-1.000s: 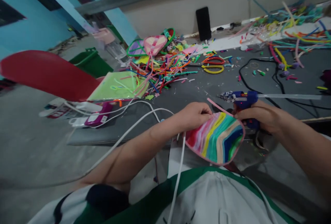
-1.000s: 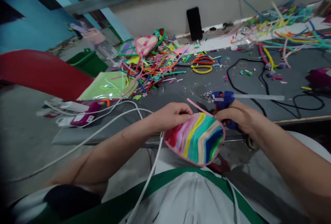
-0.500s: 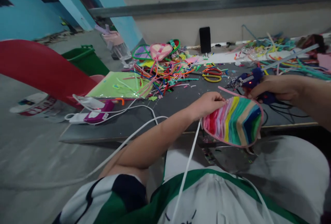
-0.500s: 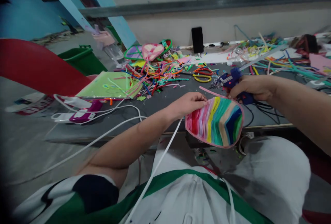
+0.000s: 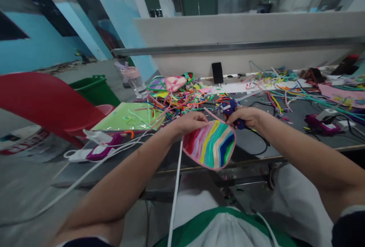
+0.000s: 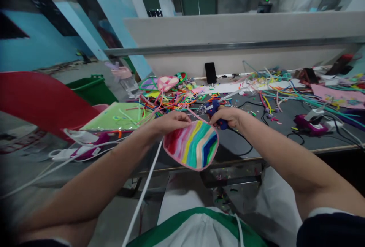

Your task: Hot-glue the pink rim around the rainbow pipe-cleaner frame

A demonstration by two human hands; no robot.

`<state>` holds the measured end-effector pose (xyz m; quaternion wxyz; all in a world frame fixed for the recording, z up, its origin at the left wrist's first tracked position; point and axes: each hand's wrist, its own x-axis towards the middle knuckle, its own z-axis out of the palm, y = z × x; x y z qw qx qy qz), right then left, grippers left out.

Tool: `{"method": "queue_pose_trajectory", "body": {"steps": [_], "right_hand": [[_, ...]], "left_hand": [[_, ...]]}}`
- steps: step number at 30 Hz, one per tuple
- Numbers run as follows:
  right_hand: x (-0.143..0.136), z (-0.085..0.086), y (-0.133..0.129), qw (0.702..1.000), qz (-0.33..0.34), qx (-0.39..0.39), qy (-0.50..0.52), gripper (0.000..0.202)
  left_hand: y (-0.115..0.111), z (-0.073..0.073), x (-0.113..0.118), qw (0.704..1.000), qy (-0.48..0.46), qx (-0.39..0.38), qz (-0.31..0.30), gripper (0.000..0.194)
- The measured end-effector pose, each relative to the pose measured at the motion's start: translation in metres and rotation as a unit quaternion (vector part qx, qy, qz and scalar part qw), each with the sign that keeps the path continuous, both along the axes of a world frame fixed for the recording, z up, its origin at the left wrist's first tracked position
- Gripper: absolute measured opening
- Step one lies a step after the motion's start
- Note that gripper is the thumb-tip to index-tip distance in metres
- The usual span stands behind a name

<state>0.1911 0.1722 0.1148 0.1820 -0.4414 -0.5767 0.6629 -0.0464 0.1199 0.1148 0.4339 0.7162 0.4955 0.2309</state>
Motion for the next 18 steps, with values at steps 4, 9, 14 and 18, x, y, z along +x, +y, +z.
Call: {"method": "queue_pose_trajectory", "body": {"steps": [4,9,14,18], "right_hand": [[0.014,-0.022,-0.002,0.999,-0.037,-0.021,-0.009,0.023],[0.030,-0.050,-0.003,0.994,-0.104,-0.040,-0.010,0.021],[0.032,-0.066,-0.001,0.989,-0.139,-0.059,-0.010,0.021],[0.035,-0.070,-0.001,0.991,-0.123,-0.061,0.001,0.017]], "left_hand": [[0.010,-0.028,0.016,0.999,-0.008,-0.022,-0.022,0.032],[0.029,-0.056,0.033,0.999,0.010,-0.015,-0.041,0.029],[0.036,-0.065,0.033,0.997,0.068,0.028,-0.024,0.031],[0.032,-0.064,0.033,0.959,0.151,0.236,0.035,0.029]]}}
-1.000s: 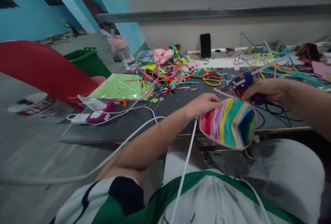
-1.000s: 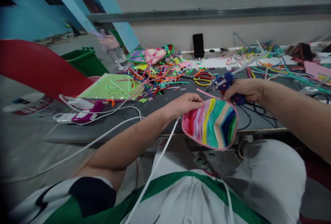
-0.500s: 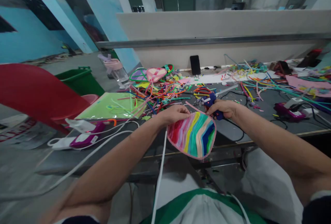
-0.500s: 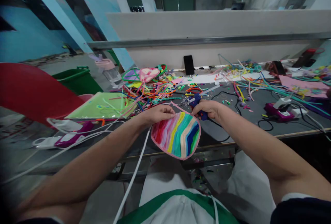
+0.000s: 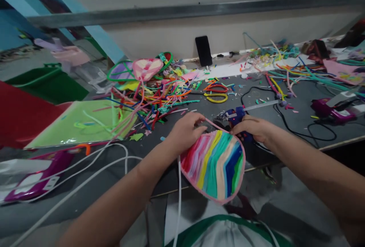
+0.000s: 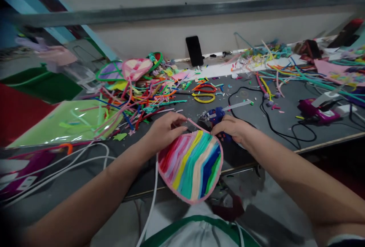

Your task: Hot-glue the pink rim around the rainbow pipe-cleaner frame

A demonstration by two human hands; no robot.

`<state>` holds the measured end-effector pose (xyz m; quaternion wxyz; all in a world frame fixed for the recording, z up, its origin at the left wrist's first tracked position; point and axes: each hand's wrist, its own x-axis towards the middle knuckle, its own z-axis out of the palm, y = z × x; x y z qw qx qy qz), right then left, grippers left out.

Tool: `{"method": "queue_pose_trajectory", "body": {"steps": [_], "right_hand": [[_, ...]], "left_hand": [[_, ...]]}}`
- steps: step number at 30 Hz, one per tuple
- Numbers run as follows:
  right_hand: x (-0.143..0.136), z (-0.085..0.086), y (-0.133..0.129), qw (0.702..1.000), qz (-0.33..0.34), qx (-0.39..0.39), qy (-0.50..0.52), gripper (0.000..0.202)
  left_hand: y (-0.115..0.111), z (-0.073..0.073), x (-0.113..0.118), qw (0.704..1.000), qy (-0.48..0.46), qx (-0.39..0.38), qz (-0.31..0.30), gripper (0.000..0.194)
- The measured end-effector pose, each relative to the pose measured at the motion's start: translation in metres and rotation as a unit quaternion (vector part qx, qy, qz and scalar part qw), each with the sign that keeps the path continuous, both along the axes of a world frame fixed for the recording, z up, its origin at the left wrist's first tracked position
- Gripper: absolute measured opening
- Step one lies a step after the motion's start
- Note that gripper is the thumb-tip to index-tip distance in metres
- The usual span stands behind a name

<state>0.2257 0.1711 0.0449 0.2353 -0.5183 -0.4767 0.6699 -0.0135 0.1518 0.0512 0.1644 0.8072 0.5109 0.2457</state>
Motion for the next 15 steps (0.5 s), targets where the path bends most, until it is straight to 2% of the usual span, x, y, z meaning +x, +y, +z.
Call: {"method": "queue_pose_trajectory", "body": {"steps": [2,4,7,10,15], "right_hand": [[0.001,0.001,-0.002,1.000,0.019,0.018,0.005,0.012],[0.002,0.004,-0.006,0.999,0.028,0.039,0.000,0.009],[0.000,0.010,-0.011,0.999,0.018,0.044,-0.010,0.007],[-0.003,0.013,-0.013,0.999,0.031,0.038,-0.016,0.007],[-0.004,0.013,-0.013,0.998,0.038,0.039,-0.023,0.008]], "left_hand": [[-0.001,0.002,0.002,0.995,0.017,0.092,-0.028,0.030],[-0.001,0.002,0.005,0.989,0.035,0.125,-0.069,0.031],[0.001,0.001,0.009,0.984,0.086,0.103,-0.117,0.031],[0.002,-0.001,0.011,0.983,0.131,0.052,-0.121,0.034],[-0.001,-0.002,0.010,0.983,0.127,0.033,-0.131,0.029]]}}
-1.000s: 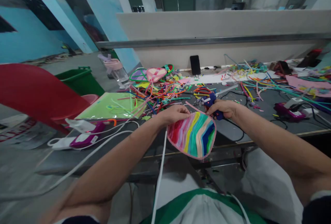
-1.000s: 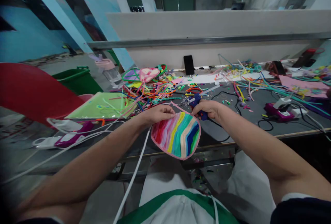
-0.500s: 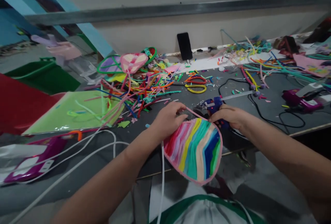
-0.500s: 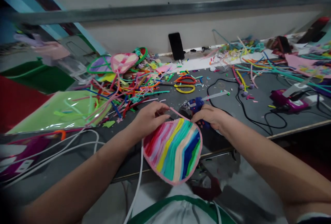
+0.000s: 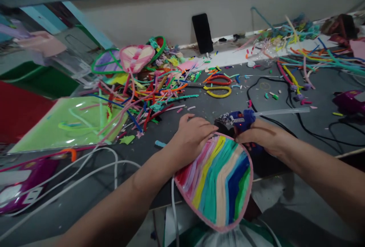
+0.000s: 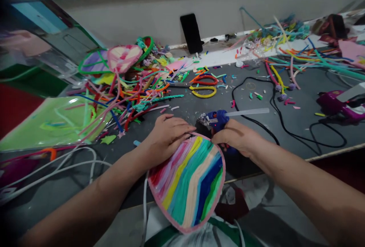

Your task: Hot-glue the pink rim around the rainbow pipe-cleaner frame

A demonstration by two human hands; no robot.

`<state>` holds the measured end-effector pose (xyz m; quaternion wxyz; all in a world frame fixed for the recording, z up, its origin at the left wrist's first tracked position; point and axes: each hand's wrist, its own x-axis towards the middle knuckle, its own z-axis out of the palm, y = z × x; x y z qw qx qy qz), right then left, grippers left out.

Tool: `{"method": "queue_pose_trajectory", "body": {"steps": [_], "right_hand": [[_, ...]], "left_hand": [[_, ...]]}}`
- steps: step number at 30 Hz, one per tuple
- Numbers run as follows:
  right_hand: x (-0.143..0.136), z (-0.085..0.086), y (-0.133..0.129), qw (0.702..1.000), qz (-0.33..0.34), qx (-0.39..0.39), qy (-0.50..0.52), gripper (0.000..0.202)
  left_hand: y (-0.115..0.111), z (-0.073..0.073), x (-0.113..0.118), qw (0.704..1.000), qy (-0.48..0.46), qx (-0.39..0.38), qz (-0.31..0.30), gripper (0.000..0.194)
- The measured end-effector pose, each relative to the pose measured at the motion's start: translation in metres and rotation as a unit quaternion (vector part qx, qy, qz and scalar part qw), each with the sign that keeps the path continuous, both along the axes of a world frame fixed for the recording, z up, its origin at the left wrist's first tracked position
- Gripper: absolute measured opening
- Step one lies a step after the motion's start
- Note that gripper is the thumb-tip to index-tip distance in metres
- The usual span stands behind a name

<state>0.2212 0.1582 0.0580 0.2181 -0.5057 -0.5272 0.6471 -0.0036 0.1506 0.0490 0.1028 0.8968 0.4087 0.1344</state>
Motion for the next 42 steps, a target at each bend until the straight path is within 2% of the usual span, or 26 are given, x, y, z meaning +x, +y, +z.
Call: {"method": "queue_pose_trajectory", "body": {"steps": [5,13,20,27,34,38,42], "right_hand": [[-0.001,0.001,-0.002,0.999,-0.030,-0.009,0.006,0.011],[0.000,0.004,-0.005,1.000,-0.021,-0.004,0.018,0.012],[0.000,0.012,-0.007,1.000,0.004,0.011,-0.010,0.011],[-0.002,0.011,-0.008,1.000,-0.012,0.015,-0.020,0.010],[-0.003,0.011,-0.008,1.000,0.006,0.011,-0.010,0.012],[-0.003,0.011,-0.008,1.000,0.001,0.017,-0.012,0.012],[-0.003,0.009,-0.008,1.000,-0.003,0.020,-0.008,0.013]], "left_hand": [[-0.006,0.003,0.001,0.999,-0.022,0.040,-0.007,0.024],[-0.013,0.006,0.008,1.000,-0.018,-0.003,0.020,0.023],[-0.012,0.005,0.010,1.000,-0.017,-0.011,0.010,0.021],[-0.015,0.004,0.018,0.993,-0.098,0.043,0.050,0.017],[-0.014,0.002,0.016,0.992,-0.101,-0.037,0.066,0.014],[-0.011,-0.004,0.016,0.984,-0.143,-0.074,0.070,0.010],[-0.011,-0.004,0.016,0.969,-0.184,-0.131,0.101,0.010]]}}
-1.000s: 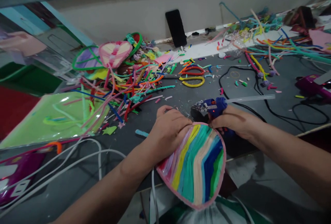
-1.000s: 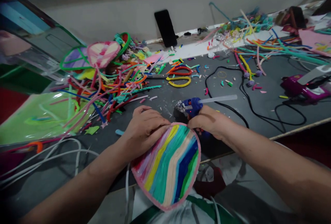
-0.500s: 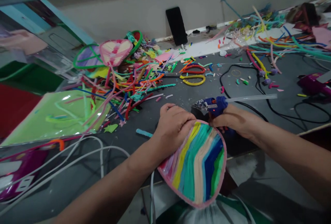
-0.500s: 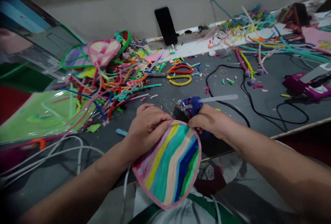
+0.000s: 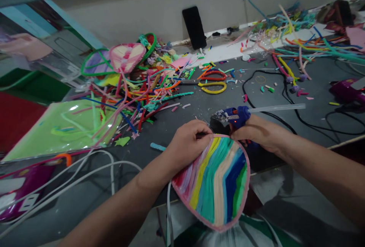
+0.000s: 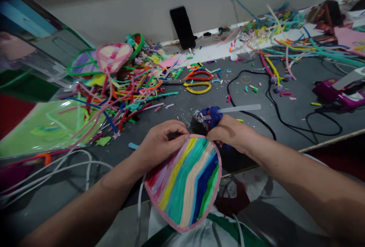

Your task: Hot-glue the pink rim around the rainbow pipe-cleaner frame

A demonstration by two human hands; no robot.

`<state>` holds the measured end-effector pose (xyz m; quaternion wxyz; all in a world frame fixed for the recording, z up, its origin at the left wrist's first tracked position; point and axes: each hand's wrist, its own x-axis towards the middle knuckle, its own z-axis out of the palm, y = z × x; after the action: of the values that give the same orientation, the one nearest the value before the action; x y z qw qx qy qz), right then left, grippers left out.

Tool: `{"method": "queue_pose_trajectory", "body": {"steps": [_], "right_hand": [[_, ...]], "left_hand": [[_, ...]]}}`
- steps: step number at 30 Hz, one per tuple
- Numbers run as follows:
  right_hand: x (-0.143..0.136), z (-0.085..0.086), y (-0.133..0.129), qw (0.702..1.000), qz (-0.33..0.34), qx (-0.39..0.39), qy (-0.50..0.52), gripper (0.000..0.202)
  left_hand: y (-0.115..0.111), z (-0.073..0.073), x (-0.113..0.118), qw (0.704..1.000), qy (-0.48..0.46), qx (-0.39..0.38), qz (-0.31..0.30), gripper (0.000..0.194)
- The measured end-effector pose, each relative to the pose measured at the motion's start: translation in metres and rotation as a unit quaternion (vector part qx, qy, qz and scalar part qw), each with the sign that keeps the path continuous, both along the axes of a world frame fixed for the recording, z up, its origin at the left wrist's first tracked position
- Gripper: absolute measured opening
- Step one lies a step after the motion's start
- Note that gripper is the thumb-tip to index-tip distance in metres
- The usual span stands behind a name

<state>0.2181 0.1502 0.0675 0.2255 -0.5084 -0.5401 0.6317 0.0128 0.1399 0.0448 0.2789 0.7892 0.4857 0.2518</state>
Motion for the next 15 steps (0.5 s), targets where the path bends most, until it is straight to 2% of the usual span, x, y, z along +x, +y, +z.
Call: {"method": "queue_pose_trajectory", "body": {"steps": [7,15], "right_hand": [[-0.0002,0.0002,0.0005,1.000,0.020,0.007,-0.011,0.013],[-0.0023,0.0046,-0.0011,1.000,0.021,0.008,-0.018,0.012]], "left_hand": [[-0.0002,0.0062,0.0008,0.983,-0.036,-0.174,0.054,0.017],[0.0033,0.0033,-0.0008,0.969,-0.068,-0.228,0.072,0.018]]}}
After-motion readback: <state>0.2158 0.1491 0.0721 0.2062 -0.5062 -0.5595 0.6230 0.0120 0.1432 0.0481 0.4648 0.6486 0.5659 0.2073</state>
